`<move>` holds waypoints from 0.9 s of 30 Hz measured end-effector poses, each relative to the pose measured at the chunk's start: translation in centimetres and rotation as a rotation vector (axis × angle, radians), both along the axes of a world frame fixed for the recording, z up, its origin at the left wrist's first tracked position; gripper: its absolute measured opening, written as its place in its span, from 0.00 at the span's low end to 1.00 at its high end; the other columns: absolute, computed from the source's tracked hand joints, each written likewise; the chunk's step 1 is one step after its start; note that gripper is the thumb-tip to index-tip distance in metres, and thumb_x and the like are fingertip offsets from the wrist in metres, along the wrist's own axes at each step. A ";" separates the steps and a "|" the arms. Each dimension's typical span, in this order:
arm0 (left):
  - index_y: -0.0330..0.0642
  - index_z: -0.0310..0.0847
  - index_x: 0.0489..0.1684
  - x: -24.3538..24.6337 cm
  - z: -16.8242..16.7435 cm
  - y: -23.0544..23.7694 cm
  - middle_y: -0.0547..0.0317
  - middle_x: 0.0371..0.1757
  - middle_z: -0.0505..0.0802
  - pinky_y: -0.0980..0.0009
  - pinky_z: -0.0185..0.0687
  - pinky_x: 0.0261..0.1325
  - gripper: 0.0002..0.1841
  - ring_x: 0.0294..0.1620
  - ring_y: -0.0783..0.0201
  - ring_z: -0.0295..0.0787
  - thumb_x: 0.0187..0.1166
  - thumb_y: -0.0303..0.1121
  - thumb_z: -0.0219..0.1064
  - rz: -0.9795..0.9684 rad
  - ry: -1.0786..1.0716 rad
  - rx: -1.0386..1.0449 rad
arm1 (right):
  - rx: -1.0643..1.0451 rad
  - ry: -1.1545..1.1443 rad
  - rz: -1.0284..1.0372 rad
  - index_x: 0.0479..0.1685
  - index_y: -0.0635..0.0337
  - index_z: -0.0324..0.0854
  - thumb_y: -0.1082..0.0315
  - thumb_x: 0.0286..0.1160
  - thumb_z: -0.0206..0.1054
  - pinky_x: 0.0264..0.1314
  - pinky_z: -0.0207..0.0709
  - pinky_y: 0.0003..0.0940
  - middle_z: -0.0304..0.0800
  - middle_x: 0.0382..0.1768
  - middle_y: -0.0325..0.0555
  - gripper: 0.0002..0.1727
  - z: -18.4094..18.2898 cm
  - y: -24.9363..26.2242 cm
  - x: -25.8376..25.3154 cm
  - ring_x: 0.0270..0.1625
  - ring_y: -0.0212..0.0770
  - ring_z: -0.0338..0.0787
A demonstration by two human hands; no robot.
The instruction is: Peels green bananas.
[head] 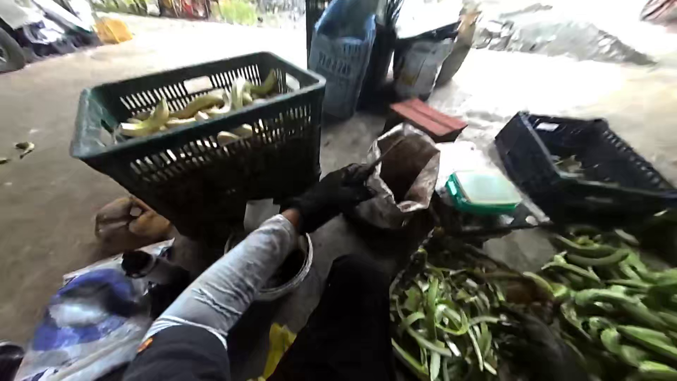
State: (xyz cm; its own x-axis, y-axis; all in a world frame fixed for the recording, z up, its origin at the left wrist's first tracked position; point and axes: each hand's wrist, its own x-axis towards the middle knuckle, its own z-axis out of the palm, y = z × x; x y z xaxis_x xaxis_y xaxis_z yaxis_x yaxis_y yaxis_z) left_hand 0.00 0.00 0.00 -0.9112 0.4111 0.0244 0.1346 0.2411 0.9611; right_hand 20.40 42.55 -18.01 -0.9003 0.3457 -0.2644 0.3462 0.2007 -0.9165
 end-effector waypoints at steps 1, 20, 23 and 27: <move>0.44 0.73 0.78 0.9 -0.9 -1.9 0.54 0.53 0.89 0.68 0.82 0.48 0.24 0.43 0.68 0.84 0.83 0.33 0.67 0.047 -0.054 -0.085 | 0.030 -0.054 -0.034 0.78 0.57 0.69 0.58 0.84 0.49 0.33 0.84 0.36 0.89 0.51 0.42 0.26 1.6 -1.3 0.1 0.34 0.34 0.88; 0.36 0.71 0.80 7.2 -15.5 -16.0 0.33 0.68 0.86 0.37 0.74 0.74 0.28 0.70 0.38 0.84 0.89 0.46 0.58 0.502 -0.564 -0.801 | 0.135 -0.398 0.044 0.81 0.49 0.68 0.44 0.90 0.41 0.37 0.83 0.41 0.87 0.53 0.50 0.30 -0.5 -3.7 -1.0 0.35 0.41 0.88; 0.31 0.68 0.80 6.3 -14.5 -15.6 0.29 0.69 0.84 0.38 0.73 0.74 0.28 0.70 0.36 0.82 0.89 0.44 0.60 0.699 -0.626 -0.607 | 0.157 -0.402 0.036 0.80 0.51 0.69 0.44 0.89 0.42 0.38 0.84 0.41 0.87 0.53 0.51 0.31 -0.7 -3.6 -0.8 0.35 0.41 0.89; 0.34 0.69 0.79 5.3 -15.3 -14.5 0.33 0.66 0.86 0.45 0.76 0.69 0.24 0.64 0.43 0.84 0.90 0.39 0.59 0.775 -0.626 -0.332 | 0.168 -0.423 0.042 0.81 0.52 0.69 0.45 0.89 0.41 0.39 0.83 0.41 0.87 0.55 0.52 0.31 -0.7 -4.0 -0.7 0.36 0.41 0.89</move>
